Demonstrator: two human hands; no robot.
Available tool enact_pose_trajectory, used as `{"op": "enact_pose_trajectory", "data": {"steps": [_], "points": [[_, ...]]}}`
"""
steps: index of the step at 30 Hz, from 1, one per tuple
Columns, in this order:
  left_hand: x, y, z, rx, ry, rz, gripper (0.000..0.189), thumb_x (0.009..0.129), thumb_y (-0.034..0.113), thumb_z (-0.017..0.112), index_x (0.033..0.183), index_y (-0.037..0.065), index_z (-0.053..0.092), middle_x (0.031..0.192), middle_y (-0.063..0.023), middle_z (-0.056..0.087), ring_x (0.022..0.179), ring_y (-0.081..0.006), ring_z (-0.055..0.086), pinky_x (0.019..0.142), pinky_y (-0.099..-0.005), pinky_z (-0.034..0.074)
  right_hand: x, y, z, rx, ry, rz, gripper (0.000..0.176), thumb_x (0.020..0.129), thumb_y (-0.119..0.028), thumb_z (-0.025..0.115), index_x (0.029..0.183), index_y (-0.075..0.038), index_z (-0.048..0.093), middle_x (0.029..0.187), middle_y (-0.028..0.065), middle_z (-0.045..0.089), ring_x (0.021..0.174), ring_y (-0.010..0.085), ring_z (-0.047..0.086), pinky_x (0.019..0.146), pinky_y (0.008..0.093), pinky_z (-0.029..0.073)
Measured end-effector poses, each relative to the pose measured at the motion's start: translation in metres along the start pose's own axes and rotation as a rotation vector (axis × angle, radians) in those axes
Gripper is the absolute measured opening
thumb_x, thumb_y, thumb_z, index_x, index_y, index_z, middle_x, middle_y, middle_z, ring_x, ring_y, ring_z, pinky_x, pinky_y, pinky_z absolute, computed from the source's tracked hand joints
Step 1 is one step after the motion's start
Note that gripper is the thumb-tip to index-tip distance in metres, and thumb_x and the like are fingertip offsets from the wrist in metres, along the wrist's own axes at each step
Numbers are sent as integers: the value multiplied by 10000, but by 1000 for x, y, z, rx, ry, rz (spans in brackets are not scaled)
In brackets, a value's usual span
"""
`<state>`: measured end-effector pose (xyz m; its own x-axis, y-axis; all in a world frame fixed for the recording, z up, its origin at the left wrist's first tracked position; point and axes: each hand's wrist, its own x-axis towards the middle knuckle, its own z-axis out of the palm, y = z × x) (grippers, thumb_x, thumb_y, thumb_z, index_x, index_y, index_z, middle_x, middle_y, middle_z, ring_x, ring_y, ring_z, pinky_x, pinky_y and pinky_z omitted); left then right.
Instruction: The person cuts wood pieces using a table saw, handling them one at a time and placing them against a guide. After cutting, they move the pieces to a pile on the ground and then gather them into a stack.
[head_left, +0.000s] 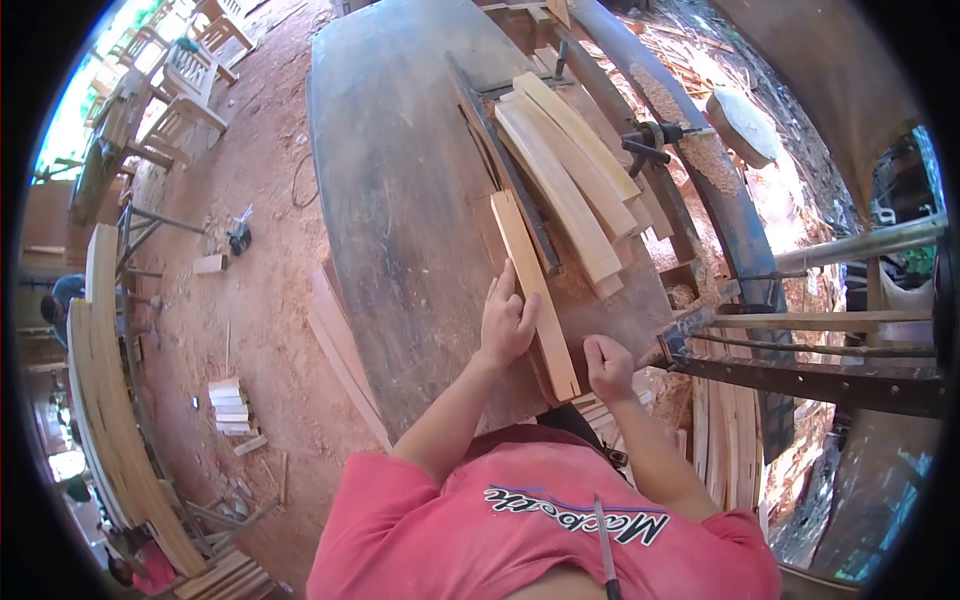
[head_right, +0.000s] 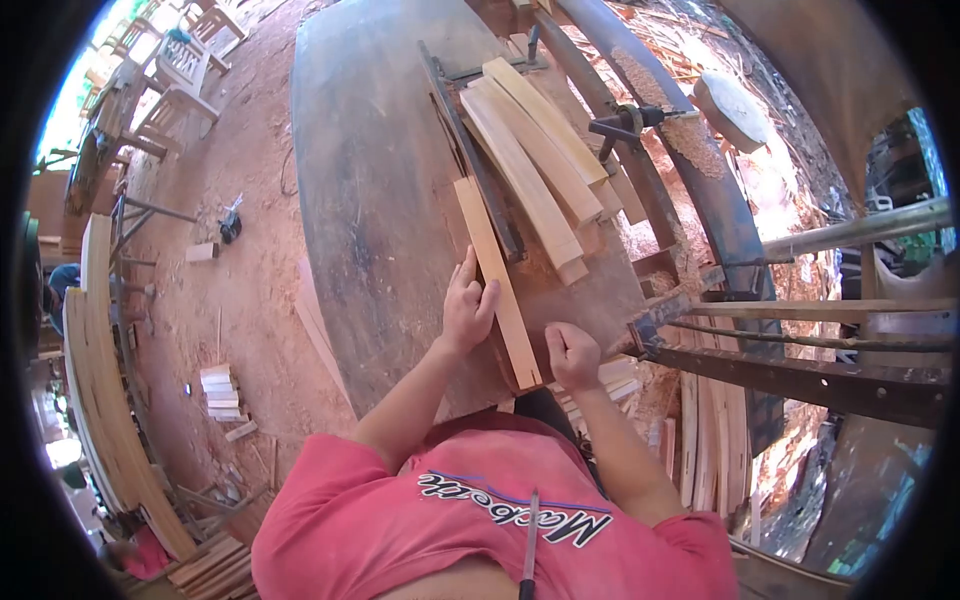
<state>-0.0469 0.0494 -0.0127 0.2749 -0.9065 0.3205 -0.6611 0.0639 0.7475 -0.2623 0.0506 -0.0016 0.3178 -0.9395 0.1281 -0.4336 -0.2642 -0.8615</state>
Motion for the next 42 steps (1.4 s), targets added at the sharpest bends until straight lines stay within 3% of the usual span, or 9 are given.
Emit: {"op": "enact_pose_trajectory", "data": {"steps": [4,7,12,15,21,25,29,31,42], "points": [[-1,9,-6,38,97,-44,448,908,285,615,654,-83,620,1187,-298,611,1035,-434,599,913,-470,455,2,-1,7,-382,154,-112,101,845,-135,663,872,-42,688,753,145,650,681,350,633,629,413,512],[4,27,-25,16,-256,-508,579,887,501,631,686,-42,626,755,-234,649,746,-393,654,683,-444,513,0,1,6,-355,194,-113,66,833,-96,664,876,-49,684,755,142,653,683,337,640,619,411,505],[23,47,-29,85,-404,-497,701,773,653,666,710,-45,638,705,-246,644,732,-419,655,665,-466,514,1,4,4,-355,199,-106,75,822,-51,654,891,-36,679,756,138,654,671,328,636,609,406,502],[24,41,-26,95,-523,-494,523,832,471,665,763,-47,671,758,-254,647,745,-401,657,681,-466,514,-1,2,2,-352,188,-70,78,821,-44,654,895,-31,678,749,139,647,662,329,626,603,406,497],[-25,-16,-38,-813,-263,-1026,196,853,198,591,874,11,643,797,-53,643,707,-222,630,677,-330,505,4,1,3,-365,191,-107,101,816,-21,647,914,-24,671,723,139,625,642,329,604,593,410,488],[-31,-8,-38,-1222,76,-1406,284,928,261,479,1037,27,597,935,-102,626,789,-198,606,689,-361,508,0,1,3,-366,199,-100,109,817,-19,645,923,-25,668,712,133,616,633,326,596,588,413,483],[1,21,-58,-1315,111,-1383,413,989,389,432,1142,36,582,1004,-112,646,901,-225,635,780,-383,535,2,-2,2,-368,180,-60,102,824,-26,645,924,-27,668,732,135,627,650,329,605,606,414,492],[-3,11,-52,-1317,116,-1420,493,1020,492,346,1079,71,596,833,-89,637,719,-226,630,656,-382,537,0,-1,4,-372,195,-76,99,827,-28,644,922,-28,671,745,137,635,664,329,613,619,410,498],[-12,-2,-47,-1399,17,-1348,557,1013,570,284,1044,92,566,808,-83,607,667,-230,602,609,-383,520,-5,8,6,-351,269,-16,94,842,-56,647,924,-33,686,811,136,668,720,313,649,670,384,523]]}}
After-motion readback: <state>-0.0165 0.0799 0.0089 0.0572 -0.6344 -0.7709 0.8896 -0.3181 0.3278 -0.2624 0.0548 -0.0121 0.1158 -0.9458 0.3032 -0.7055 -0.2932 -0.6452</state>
